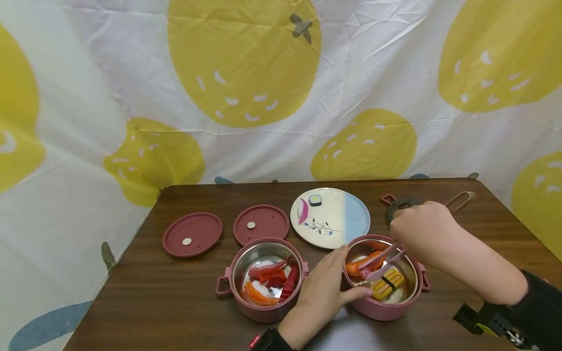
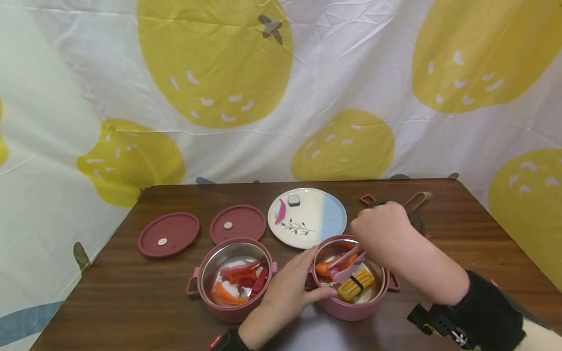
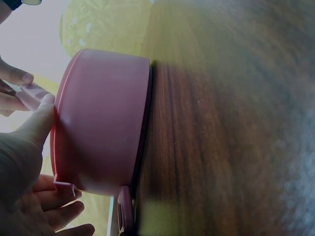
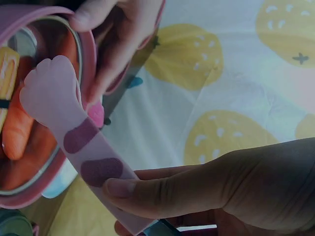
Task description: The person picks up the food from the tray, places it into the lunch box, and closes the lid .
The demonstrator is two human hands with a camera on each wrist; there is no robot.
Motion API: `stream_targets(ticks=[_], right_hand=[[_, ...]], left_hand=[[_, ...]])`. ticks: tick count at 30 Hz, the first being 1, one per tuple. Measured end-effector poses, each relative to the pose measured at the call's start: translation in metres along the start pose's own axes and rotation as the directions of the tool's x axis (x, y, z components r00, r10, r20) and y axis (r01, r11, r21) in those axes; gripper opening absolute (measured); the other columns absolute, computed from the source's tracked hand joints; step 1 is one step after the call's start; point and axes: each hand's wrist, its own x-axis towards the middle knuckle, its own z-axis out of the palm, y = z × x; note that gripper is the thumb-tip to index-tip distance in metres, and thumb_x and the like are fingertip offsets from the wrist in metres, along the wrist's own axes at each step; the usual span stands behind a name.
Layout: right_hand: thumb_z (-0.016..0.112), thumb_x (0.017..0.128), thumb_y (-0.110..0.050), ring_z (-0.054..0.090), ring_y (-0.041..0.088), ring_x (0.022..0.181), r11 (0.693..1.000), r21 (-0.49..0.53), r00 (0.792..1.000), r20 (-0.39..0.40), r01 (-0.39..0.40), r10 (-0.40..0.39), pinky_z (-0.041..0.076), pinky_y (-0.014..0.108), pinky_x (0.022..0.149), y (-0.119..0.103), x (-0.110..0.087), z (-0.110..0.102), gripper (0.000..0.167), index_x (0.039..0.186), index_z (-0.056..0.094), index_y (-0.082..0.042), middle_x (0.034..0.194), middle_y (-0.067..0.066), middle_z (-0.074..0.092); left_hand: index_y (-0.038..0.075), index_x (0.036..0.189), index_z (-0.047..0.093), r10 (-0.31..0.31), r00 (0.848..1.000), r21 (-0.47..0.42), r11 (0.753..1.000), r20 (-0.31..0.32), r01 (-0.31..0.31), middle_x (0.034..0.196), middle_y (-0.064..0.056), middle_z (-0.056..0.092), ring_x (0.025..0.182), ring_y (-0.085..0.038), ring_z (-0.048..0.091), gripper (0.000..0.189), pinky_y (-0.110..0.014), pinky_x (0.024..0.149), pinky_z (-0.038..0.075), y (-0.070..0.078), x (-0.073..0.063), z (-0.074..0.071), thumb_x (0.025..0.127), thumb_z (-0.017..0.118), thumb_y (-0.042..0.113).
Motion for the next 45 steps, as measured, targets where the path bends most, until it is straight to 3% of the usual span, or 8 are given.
stream_targets(ticks=[9,17,27,30,34,45], right_hand=[[0.092,0.06,-0.018,0.053,0.015,0.052,0.999,-0.014,0.998,0.022,0.052,-0.052,0.044,0.036,0.046,-0.005,0.003,0.009,0.03,0.059,0.063,-0.024,0.061,-0.005,0.058],[0.089,0.065,-0.011,0.056,0.017,0.054,0.999,0.015,0.998,0.061,0.035,-0.035,0.045,0.036,0.047,-0.008,0.003,0.01,0.027,0.062,0.065,-0.023,0.066,-0.004,0.061],[0.092,0.063,-0.021,0.056,0.016,0.058,0.997,0.074,0.99,0.142,0.007,-0.018,0.046,0.037,0.047,-0.006,-0.001,0.005,0.026,0.065,0.066,-0.026,0.068,-0.004,0.058],[0.092,0.064,-0.028,0.056,0.016,0.058,0.998,0.069,0.987,0.158,-0.004,-0.007,0.048,0.038,0.047,-0.003,-0.001,0.002,0.025,0.066,0.067,-0.026,0.068,-0.005,0.058],[0.089,0.068,-0.025,0.055,0.016,0.057,0.996,0.084,0.987,0.159,-0.031,0.017,0.048,0.039,0.047,0.003,-0.002,-0.002,0.022,0.067,0.068,-0.027,0.067,-0.005,0.058],[0.089,0.066,-0.013,0.059,0.021,0.06,0.984,0.105,0.981,0.152,-0.141,0.125,0.049,0.046,0.047,0.021,0.006,-0.02,0.026,0.063,0.065,-0.023,0.066,-0.002,0.06]], left_hand=[[0.013,0.152,0.039,0.016,1.0,0.006,1.0,-0.011,-0.016,0.152,-0.003,0.049,0.137,-0.021,0.051,0.089,-0.041,0.109,0.048,-0.001,0.0,0.001,0.082,0.07,0.059],[0.013,0.152,0.039,0.022,1.0,0.019,1.0,-0.014,-0.022,0.151,-0.003,0.05,0.137,-0.02,0.051,0.088,-0.04,0.11,0.048,0.0,0.001,0.001,0.083,0.07,0.059],[0.013,0.152,0.039,0.024,1.0,0.019,1.0,-0.014,-0.024,0.152,-0.003,0.049,0.138,-0.02,0.05,0.089,-0.039,0.111,0.046,-0.001,0.001,0.001,0.082,0.071,0.059],[0.013,0.152,0.039,0.022,1.0,0.014,1.0,-0.013,-0.022,0.153,-0.003,0.049,0.138,-0.021,0.05,0.09,-0.04,0.111,0.046,-0.001,0.001,0.001,0.082,0.071,0.059],[0.014,0.153,0.038,0.016,1.0,0.012,1.0,-0.007,-0.016,0.153,-0.003,0.049,0.138,-0.02,0.05,0.09,-0.04,0.112,0.046,-0.001,0.001,0.002,0.082,0.071,0.059],[0.014,0.153,0.037,0.001,1.0,0.009,1.0,0.001,-0.001,0.154,-0.003,0.048,0.139,-0.02,0.049,0.092,-0.039,0.113,0.045,0.0,0.002,0.002,0.081,0.072,0.059]])
